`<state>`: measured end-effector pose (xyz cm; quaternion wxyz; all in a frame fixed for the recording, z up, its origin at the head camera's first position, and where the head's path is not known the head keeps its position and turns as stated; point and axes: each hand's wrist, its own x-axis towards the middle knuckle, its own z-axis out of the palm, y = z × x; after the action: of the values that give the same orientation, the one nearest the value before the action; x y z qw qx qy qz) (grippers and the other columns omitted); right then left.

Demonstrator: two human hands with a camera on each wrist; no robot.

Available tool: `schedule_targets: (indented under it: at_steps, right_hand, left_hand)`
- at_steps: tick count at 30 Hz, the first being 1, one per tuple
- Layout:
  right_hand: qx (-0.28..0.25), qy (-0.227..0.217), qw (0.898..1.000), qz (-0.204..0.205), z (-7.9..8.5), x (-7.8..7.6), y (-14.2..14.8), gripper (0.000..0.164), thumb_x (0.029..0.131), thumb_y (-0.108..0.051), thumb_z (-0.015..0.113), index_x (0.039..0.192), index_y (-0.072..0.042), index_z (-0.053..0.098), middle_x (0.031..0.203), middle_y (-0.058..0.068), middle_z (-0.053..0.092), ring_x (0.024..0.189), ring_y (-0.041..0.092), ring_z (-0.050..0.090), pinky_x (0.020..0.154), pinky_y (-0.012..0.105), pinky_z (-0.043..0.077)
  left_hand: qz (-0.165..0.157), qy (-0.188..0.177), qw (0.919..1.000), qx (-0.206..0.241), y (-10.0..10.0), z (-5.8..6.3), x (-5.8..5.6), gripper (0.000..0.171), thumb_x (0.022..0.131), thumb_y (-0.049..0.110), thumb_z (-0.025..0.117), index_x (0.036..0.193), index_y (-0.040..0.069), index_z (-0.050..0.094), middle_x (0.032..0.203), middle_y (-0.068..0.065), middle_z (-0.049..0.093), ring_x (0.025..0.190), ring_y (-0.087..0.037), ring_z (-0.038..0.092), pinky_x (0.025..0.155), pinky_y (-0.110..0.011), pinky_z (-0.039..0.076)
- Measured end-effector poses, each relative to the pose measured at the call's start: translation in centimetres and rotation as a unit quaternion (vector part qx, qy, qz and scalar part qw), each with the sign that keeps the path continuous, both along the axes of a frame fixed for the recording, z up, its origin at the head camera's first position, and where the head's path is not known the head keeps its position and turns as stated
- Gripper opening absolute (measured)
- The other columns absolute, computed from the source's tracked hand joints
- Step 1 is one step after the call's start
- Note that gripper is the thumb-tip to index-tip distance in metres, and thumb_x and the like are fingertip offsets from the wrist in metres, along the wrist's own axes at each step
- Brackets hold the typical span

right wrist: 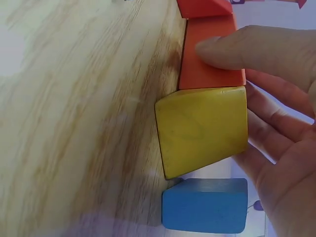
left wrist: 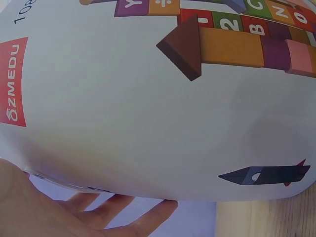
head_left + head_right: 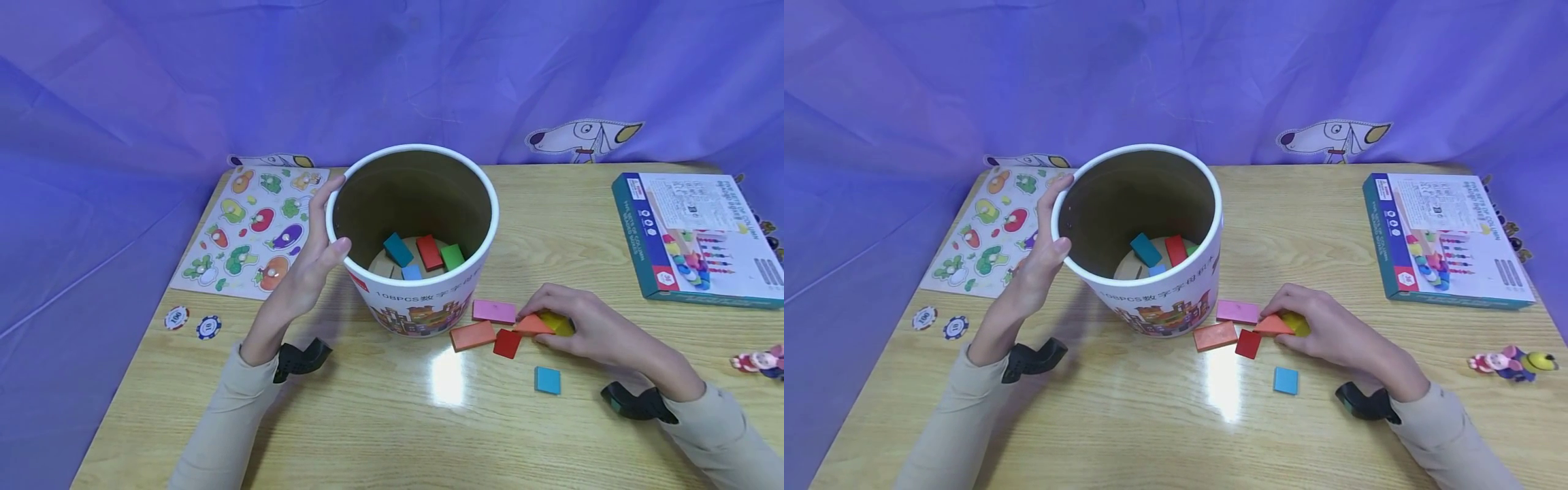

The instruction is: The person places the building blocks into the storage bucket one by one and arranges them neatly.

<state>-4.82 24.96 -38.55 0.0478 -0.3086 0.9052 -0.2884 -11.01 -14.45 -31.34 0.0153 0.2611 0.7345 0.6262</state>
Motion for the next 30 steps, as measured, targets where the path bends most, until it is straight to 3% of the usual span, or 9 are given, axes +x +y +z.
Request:
schedule_targets:
  at_steps: [6,12,19,22,25,28,30]
  right_hand:
    - [-0.023,0.011,1.0,-0.001,0.4,0.0,0.0,0.045,0.072,-0.006,0.085,0.108,-0.027,0.068,0.108,-0.014,0.065,0.094,0.002,0.056,0.084,0.013,0.047]
    - [-0.078,0.011,0.997,-0.009,2.9,-0.2,0.3,0.049,0.069,0.001,0.085,0.108,-0.024,0.068,0.106,-0.011,0.065,0.092,0.0,0.06,0.08,0.012,0.05]
    - [-0.124,0.124,0.984,0.01,9.0,-2.1,0.6,0.058,0.056,0.014,0.085,0.106,-0.013,0.072,0.103,-0.003,0.068,0.09,-0.001,0.063,0.081,0.007,0.048]
    - [-0.165,0.142,0.975,0.031,12.1,-3.1,0.0,0.048,0.061,0.013,0.083,0.106,-0.001,0.071,0.102,0.006,0.068,0.089,0.004,0.065,0.084,0.01,0.05]
    - [-0.23,0.129,0.962,0.068,14.9,-4.1,-1.4,0.038,0.069,0.008,0.08,0.105,0.011,0.068,0.103,0.012,0.068,0.091,0.012,0.065,0.087,0.014,0.051]
    - [-0.27,0.117,0.95,0.105,16.8,-5.0,-3.6,0.038,0.069,0.012,0.078,0.105,0.013,0.067,0.104,0.015,0.067,0.093,0.016,0.064,0.089,0.018,0.052]
    - [-0.265,0.12,0.949,0.122,17.6,-5.6,-5.1,0.039,0.068,0.016,0.077,0.106,0.009,0.069,0.104,0.015,0.067,0.093,0.017,0.062,0.089,0.019,0.052]
  left_hand:
    - [0.002,0.003,1.0,0.001,-0.2,0.0,0.1,0.095,0.083,0.07,0.054,0.153,0.024,0.007,0.156,0.007,0.016,0.142,-0.016,0.018,0.112,-0.062,0.021]
    - [0.002,0.005,1.0,0.003,-0.3,0.0,0.0,0.094,0.084,0.068,0.054,0.152,0.023,0.008,0.156,0.006,0.016,0.142,-0.019,0.018,0.112,-0.063,0.021]
    - [-0.001,0.01,0.9999,0.005,-0.3,0.0,0.0,0.091,0.086,0.065,0.054,0.152,0.023,0.008,0.156,0.006,0.016,0.143,-0.02,0.017,0.112,-0.064,0.02]
    - [-0.002,0.01,0.9999,0.006,-0.2,0.0,-0.1,0.091,0.086,0.065,0.054,0.152,0.023,0.008,0.156,0.006,0.016,0.143,-0.02,0.017,0.112,-0.064,0.021]
    - [-0.004,0.006,0.9999,0.008,-0.1,0.0,-0.1,0.092,0.085,0.066,0.055,0.152,0.023,0.008,0.156,0.005,0.016,0.143,-0.02,0.018,0.112,-0.064,0.023]
    - [-0.004,0.004,0.9999,0.01,0.0,-0.1,-0.1,0.092,0.085,0.065,0.055,0.152,0.024,0.008,0.156,0.005,0.016,0.143,-0.021,0.018,0.111,-0.064,0.023]
    - [-0.008,0.002,0.9999,0.01,0.0,-0.1,-0.1,0.089,0.086,0.062,0.054,0.152,0.024,0.008,0.157,0.004,0.016,0.143,-0.022,0.018,0.111,-0.065,0.024]
